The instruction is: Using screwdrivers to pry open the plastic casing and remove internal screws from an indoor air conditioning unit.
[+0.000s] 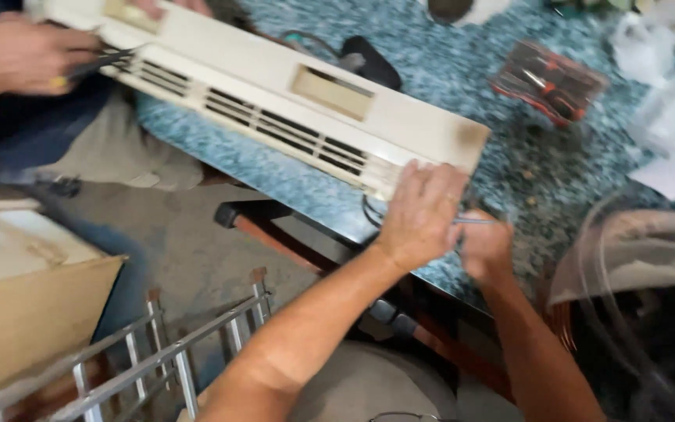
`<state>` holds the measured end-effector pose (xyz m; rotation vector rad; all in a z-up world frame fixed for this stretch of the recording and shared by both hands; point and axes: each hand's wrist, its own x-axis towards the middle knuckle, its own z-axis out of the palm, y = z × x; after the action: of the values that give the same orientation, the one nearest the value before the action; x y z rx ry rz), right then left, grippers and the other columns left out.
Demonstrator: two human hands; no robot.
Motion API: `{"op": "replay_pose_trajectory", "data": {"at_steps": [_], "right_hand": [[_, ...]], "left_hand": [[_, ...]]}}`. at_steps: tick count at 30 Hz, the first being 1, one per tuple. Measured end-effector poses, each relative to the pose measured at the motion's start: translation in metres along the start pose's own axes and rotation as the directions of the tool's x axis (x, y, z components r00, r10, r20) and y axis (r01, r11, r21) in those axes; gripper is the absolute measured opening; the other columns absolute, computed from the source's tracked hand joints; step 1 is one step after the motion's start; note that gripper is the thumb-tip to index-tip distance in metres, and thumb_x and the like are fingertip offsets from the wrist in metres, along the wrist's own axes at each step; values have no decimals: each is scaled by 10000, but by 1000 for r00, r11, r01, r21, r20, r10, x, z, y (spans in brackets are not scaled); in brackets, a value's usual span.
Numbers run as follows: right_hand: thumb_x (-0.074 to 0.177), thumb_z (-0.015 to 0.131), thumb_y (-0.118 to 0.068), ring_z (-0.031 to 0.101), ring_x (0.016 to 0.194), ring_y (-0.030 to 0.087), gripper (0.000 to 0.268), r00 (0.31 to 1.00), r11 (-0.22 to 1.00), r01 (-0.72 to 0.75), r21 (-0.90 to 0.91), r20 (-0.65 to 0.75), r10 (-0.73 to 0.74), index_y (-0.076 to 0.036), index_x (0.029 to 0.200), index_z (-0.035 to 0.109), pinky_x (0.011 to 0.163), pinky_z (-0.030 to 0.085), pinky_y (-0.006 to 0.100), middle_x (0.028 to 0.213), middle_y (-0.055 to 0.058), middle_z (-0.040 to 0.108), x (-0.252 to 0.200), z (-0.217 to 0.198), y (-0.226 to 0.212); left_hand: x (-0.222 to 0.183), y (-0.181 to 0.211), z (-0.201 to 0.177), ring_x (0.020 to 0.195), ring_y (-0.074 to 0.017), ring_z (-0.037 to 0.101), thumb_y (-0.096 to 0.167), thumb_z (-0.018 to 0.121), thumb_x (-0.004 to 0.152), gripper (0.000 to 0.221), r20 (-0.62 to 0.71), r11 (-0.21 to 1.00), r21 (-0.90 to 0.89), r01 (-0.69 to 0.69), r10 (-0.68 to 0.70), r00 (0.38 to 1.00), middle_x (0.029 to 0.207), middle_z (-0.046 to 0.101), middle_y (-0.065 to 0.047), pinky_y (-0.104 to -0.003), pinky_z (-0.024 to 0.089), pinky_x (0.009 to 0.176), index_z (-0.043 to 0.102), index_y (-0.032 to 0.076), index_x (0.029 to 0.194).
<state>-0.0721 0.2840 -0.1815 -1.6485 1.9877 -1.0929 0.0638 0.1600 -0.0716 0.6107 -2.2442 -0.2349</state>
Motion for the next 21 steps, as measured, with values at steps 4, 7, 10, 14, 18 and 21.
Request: {"op": "replay_pose_trajectory", "data": {"at_steps": [4, 7, 10, 14, 18, 21], "right_hand": [[1038, 528, -93, 533, 508, 455, 494, 984, 923, -109, -370, 94, 154, 11, 556, 507, 467, 442, 472, 480, 236, 467, -12, -18, 8], [1173, 450, -259, 532, 516, 416, 589, 955, 938, -282, -203, 32, 294, -37, 631, 506, 531, 393, 430, 526, 186, 459, -8, -37, -20], [1195, 458, -243, 571, 586, 464, 605, 970, 902, -209, -378, 35, 239, -55, 622, 501, 550, 453, 510, 563, 215, 498, -5, -45, -34], [1114, 403, -351, 507, 717, 421, 543, 827, 832, -531, -161, 119, 550, -3, 709, 497, 648, 339, 533, 665, 242, 528, 17, -71, -92], [1060, 400, -340, 388, 678, 229, 451, 760, 775, -623, -105, 151, 632, -53, 713, 370, 657, 327, 476, 654, 102, 413, 21, -76, -100], [1059, 386, -345, 365, 668, 225, 439, 772, 787, -604, -127, 150, 618, -71, 718, 353, 639, 307, 472, 656, 82, 396, 24, -76, -108]], "left_hand": [[2, 3, 5, 1026, -520, 605, 205, 872, 562, 694, -24, 1000, 20, -2, 2, 1000, 1200, 608, -288, -700, 448, 1098, 677, -85, 1162], [-3, 1, 20, 1078, -510, 608, 232, 876, 516, 823, -29, 997, 83, -6, 8, 1000, 1254, 588, -289, -677, 453, 1124, 634, -71, 1242], [-6, -1, 20, 947, -487, 602, 206, 873, 481, 745, 3, 1000, 15, 3, -3, 1000, 1162, 586, -261, -657, 498, 1024, 666, -48, 1150], [10, 8, -4, 1090, -438, 582, 315, 873, 621, 871, 148, 992, 114, 52, -69, 987, 1234, 571, -208, -597, 460, 1099, 564, -51, 1349], [16, 13, -8, 1181, -369, 544, 389, 852, 689, 918, 259, 976, 193, 100, -149, 954, 1261, 527, -145, -505, 422, 1188, 471, -30, 1411], [23, 16, -16, 1092, -385, 540, 243, 820, 678, 731, 222, 985, 117, 128, -151, 963, 1144, 513, -152, -520, 434, 1152, 541, -48, 1287]]}}
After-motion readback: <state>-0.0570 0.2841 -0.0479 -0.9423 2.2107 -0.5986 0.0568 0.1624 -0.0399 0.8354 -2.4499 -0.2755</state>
